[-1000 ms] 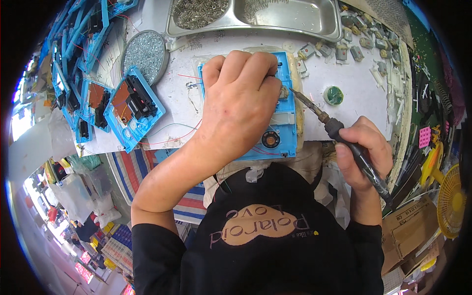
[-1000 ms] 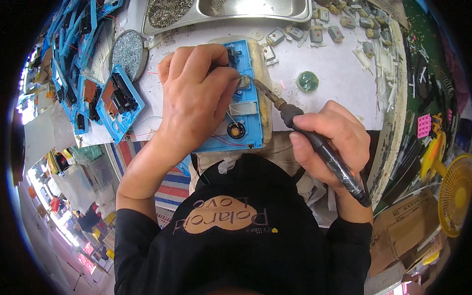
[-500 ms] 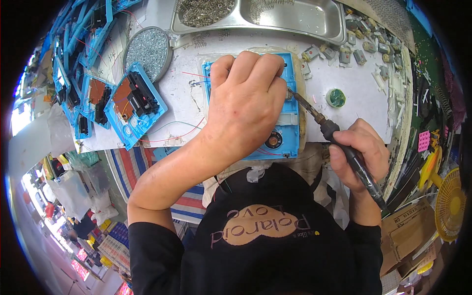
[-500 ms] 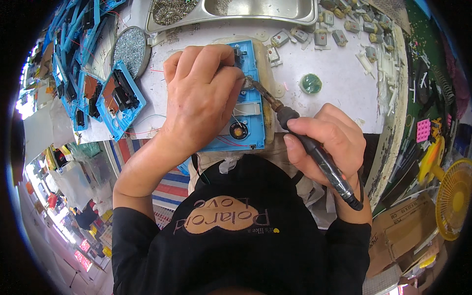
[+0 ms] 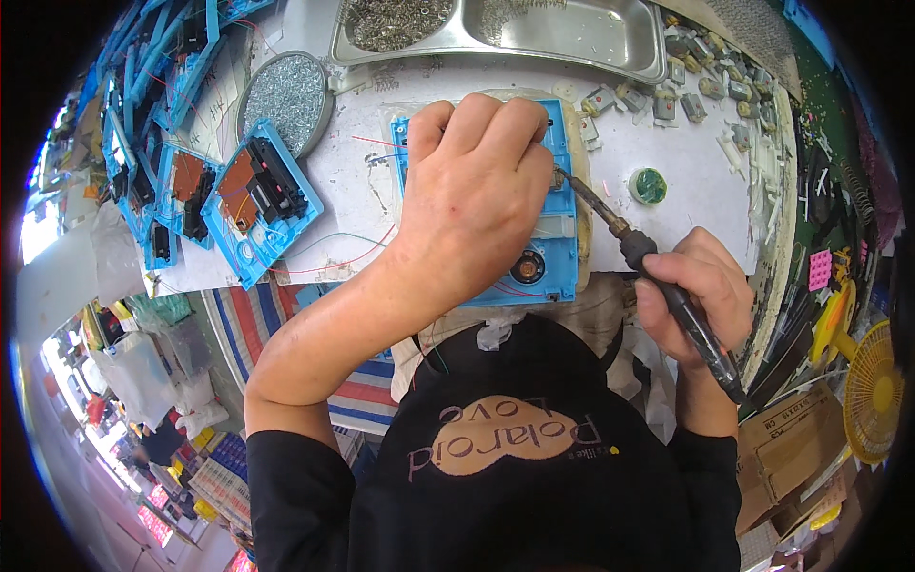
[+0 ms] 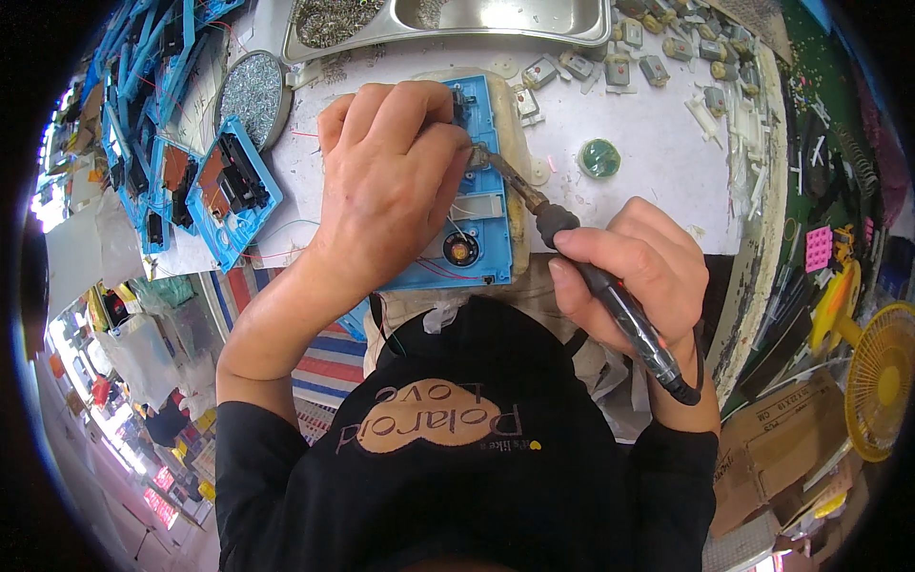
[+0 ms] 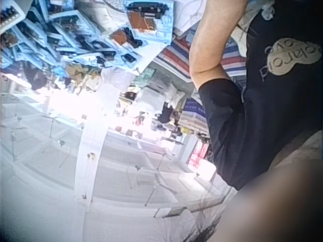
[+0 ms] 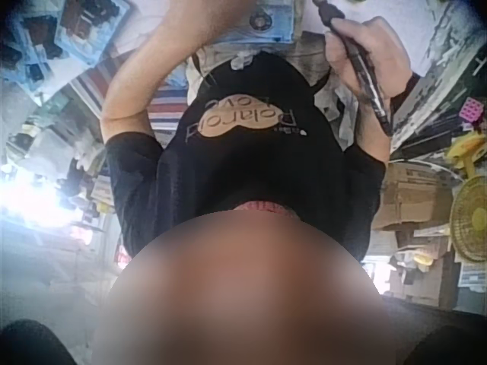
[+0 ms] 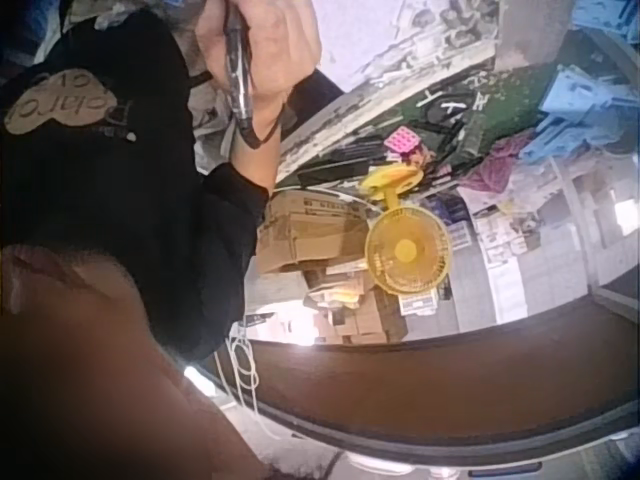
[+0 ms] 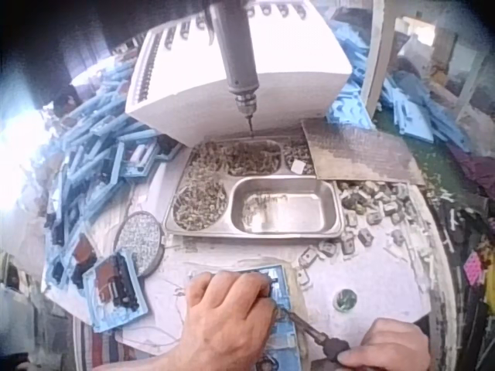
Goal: Assemble and solder components of a blue plastic electronic device.
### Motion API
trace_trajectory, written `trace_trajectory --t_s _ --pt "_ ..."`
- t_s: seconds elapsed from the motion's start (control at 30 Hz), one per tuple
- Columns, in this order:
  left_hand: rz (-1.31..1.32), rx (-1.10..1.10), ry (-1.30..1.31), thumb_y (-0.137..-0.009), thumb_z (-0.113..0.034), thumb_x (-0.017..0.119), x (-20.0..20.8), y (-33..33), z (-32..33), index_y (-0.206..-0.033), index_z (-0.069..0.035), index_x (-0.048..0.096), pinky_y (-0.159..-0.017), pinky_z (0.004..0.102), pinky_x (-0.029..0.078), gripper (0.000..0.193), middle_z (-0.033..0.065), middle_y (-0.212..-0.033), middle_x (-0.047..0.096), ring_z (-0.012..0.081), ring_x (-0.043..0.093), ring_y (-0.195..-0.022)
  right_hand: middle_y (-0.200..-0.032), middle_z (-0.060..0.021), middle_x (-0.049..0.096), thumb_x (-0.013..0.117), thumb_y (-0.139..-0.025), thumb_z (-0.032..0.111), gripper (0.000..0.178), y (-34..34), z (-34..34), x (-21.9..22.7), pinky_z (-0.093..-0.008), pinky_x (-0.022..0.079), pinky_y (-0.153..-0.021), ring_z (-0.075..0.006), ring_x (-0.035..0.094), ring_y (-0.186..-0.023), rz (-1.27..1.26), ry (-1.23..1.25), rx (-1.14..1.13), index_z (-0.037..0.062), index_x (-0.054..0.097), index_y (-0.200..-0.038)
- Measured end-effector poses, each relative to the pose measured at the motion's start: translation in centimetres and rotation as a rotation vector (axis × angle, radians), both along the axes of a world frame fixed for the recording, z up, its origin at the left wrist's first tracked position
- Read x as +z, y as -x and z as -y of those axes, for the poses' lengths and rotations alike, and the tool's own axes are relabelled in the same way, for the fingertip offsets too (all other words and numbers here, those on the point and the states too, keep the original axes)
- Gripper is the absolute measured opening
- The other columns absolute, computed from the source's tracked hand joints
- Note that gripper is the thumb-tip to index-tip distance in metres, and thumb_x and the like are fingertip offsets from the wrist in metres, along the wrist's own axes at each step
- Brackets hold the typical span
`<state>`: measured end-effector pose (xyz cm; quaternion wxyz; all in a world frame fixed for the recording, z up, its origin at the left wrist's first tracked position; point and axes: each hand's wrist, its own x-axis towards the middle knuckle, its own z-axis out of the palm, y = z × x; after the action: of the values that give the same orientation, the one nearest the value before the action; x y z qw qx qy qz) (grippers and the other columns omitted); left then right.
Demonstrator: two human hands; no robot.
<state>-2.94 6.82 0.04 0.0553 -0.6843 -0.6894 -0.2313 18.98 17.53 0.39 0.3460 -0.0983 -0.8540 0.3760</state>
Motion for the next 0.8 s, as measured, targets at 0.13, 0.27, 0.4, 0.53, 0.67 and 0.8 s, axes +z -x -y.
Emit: trace_trajectory --t_s 0.13,0.27,0.4,0.53,0.67,0.8 --pt "0.015 -0.001 -0.002 -0.074 -0.007 0.075 -0.2 0.0 0.1 -0.087 -0.010 0.067 -0.090 0.0427 0.038 0.016 0.0032 -0.105 0.059 0.0253 0.056 -0.097 -0.063 -0.0056 0.056 0.078 -0.076 -0.001 0.026 0.1 0.1 -0.1 -0.0298 0.038 -0.049 -0.0199 0.051 -0.053 0.018 -0.018 -0.005 0.0005 0.068 -0.100" --pt "-0.028 -0.009 -0.052 -0.072 -0.012 0.067 -0.7 0.1 0.0 -0.080 -0.009 0.064 -0.090 0.0412 0.038 0.009 0.0032 -0.104 0.059 0.0229 0.055 -0.096 -0.064 -0.0059 0.058 0.078 -0.077 -0.001 0.026 -0.1 -0.1 0.3 -0.0300 0.039 -0.050 -0.0198 0.051 -0.053 0.021 -0.002 -0.011 0.0005 0.068 -0.101" --pt "-0.057 -0.013 -0.080 -0.070 -0.014 0.063 -0.9 0.2 -0.1 -0.076 -0.008 0.063 -0.090 0.0405 0.038 0.008 0.0032 -0.103 0.059 0.0218 0.054 -0.096 -0.066 -0.0073 0.061 0.077 -0.077 -0.001 0.028 -0.7 -0.3 0.9 -0.0302 0.039 -0.051 -0.0195 0.053 -0.055 0.055 0.016 -0.016 -0.0001 0.067 -0.103" --pt "-0.039 -0.010 -0.056 -0.072 -0.012 0.067 -0.7 0.1 0.0 -0.080 -0.009 0.064 -0.091 0.0412 0.037 0.009 0.0033 -0.105 0.059 0.0229 0.055 -0.097 -0.069 -0.0082 0.063 0.078 -0.077 -0.001 0.031 -1.2 -0.4 0.8 -0.0297 0.040 -0.053 -0.0190 0.054 -0.058 0.038 0.030 -0.042 -0.0007 0.067 -0.106" --pt "0.007 -0.003 0.011 -0.076 -0.008 0.075 -0.1 0.1 0.3 -0.088 -0.010 0.067 -0.091 0.0425 0.037 0.015 0.0037 -0.106 0.059 0.0251 0.056 -0.099 -0.072 -0.0077 0.063 0.078 -0.078 -0.001 0.030 -1.5 -0.5 0.7 -0.0291 0.041 -0.054 -0.0184 0.053 -0.059 0.025 0.046 -0.067 -0.0010 0.067 -0.106" --pt "0.016 -0.009 0.012 -0.075 -0.008 0.075 -0.2 0.2 0.2 -0.089 -0.010 0.068 -0.091 0.0427 0.038 0.015 0.0041 -0.106 0.059 0.0256 0.056 -0.098 -0.073 -0.0079 0.064 0.077 -0.079 -0.001 0.029 -1.9 -0.6 0.6 -0.0289 0.041 -0.054 -0.0183 0.053 -0.059 0.029 0.054 -0.076 -0.0014 0.067 -0.106"
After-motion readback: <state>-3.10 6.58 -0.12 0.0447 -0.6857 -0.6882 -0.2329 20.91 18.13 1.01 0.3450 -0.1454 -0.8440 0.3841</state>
